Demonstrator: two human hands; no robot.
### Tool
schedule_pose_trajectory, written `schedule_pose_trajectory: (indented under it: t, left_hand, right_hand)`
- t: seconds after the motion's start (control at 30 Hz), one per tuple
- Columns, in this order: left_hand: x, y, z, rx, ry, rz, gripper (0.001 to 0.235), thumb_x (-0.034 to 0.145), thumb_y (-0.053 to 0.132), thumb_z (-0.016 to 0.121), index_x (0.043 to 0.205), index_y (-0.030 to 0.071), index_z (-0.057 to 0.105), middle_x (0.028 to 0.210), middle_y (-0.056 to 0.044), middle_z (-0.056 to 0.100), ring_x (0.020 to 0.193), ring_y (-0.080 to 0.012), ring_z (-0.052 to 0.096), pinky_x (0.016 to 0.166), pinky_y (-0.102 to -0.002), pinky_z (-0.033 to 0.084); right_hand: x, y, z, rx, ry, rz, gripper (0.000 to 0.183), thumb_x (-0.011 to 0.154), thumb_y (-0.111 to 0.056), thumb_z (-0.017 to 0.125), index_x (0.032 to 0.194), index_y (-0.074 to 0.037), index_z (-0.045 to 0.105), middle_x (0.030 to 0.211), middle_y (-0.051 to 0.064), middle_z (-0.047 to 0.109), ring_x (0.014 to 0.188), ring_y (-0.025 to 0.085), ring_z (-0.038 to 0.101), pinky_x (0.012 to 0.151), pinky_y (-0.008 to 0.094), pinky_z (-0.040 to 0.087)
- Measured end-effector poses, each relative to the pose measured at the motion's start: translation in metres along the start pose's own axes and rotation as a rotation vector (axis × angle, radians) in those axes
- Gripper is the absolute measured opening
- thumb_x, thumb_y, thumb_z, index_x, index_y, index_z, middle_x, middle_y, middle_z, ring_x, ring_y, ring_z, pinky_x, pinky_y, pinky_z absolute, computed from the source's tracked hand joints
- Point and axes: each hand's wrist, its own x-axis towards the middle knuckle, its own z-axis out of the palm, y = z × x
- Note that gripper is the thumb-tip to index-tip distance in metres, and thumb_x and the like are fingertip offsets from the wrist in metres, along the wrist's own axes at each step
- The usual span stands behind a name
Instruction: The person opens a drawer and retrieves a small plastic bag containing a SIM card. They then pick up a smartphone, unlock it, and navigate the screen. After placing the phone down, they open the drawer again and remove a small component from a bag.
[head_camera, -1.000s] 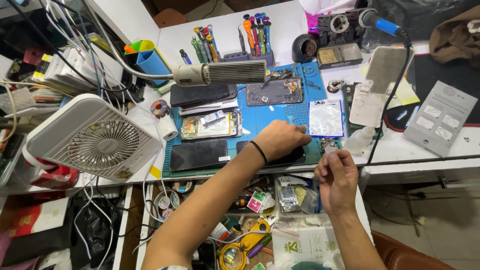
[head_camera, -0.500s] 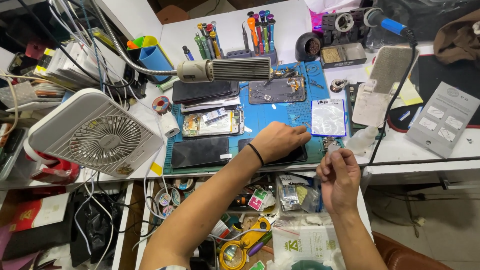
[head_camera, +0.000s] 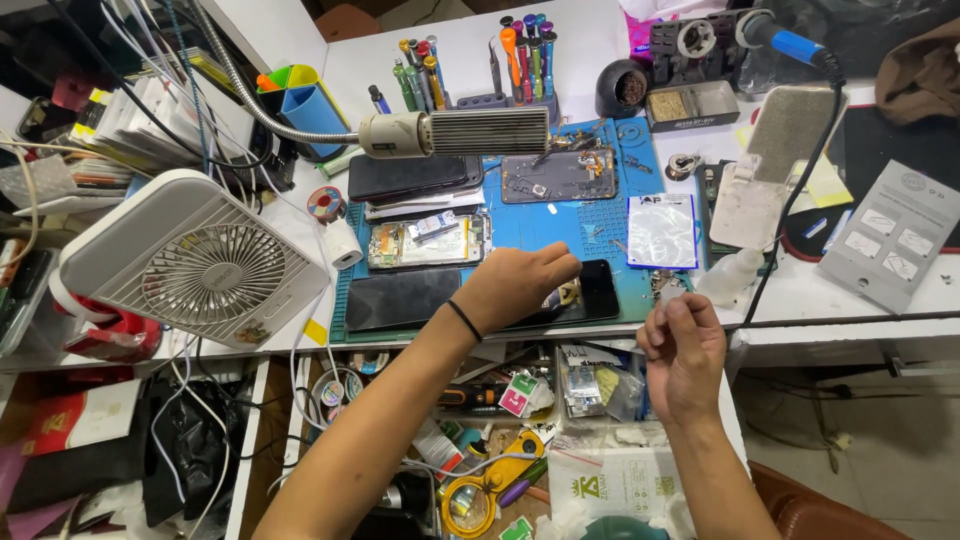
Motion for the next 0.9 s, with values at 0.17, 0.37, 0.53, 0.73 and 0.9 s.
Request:
schedule_pose_trajectory:
  t: [0.17, 0.37, 0.53, 0.73, 0.9]
  left_hand:
    - [-0.026, -0.005, -0.031, 0.025, 0.078, -0.097, 0.013, 0.098, 0.006, 0.056, 0.096, 0.019, 0.054, 0.079, 0.009, 0.049, 0.042, -0.0173, 0.057, 0.037, -0.032, 0.045]
    - [-0.064, -0.008, -0.087, 0.048, 0.145, -0.197, 0.007, 0.102, 0.013, 0.059, 0.098, 0.018, 0.062, 0.083, 0.004, 0.057, 0.046, -0.0210, 0.060, 0.040, -0.031, 0.047]
    - [-0.098, -0.015, -0.098, 0.021, 0.158, -0.298, 0.007, 0.099, 0.012, 0.066, 0.099, 0.019, 0.067, 0.088, 0.005, 0.063, 0.047, -0.0115, 0.060, 0.043, -0.024, 0.046]
    - [-0.127, -0.015, -0.134, -0.015, 0.176, -0.390, 0.017, 0.094, 0.003, 0.068, 0.102, 0.018, 0.065, 0.089, 0.002, 0.064, 0.048, -0.0143, 0.060, 0.046, -0.026, 0.047]
    - [-0.146, -0.010, -0.164, 0.022, 0.198, -0.432, 0.019, 0.093, 0.001, 0.067, 0.101, 0.019, 0.068, 0.088, 0.004, 0.066, 0.047, -0.0142, 0.060, 0.047, -0.026, 0.048]
  right_hand:
    - [0.001, 0.000, 0.000, -0.009, 0.012, 0.024, 0.007, 0.105, -0.016, 0.060, 0.103, -0.017, 0.054, 0.078, -0.001, 0.045, 0.063, 0.008, 0.044, 0.054, 0.020, 0.036]
    - [0.000, 0.004, 0.001, -0.031, 0.010, 0.037, 0.008, 0.105, -0.016, 0.060, 0.102, -0.018, 0.054, 0.077, 0.000, 0.046, 0.061, 0.009, 0.043, 0.053, 0.021, 0.035]
    - [-0.003, 0.006, 0.003, -0.058, 0.002, 0.045, 0.007, 0.105, -0.018, 0.061, 0.102, -0.019, 0.054, 0.077, -0.001, 0.047, 0.061, 0.009, 0.044, 0.053, 0.021, 0.036]
    - [-0.005, 0.004, 0.007, -0.079, 0.012, 0.044, 0.008, 0.105, -0.020, 0.062, 0.102, -0.018, 0.055, 0.077, -0.001, 0.047, 0.061, 0.008, 0.043, 0.053, 0.021, 0.037]
    - [-0.006, 0.001, 0.010, -0.076, 0.016, 0.045, 0.008, 0.105, -0.020, 0.063, 0.101, -0.018, 0.055, 0.077, -0.002, 0.047, 0.061, 0.008, 0.044, 0.053, 0.021, 0.038]
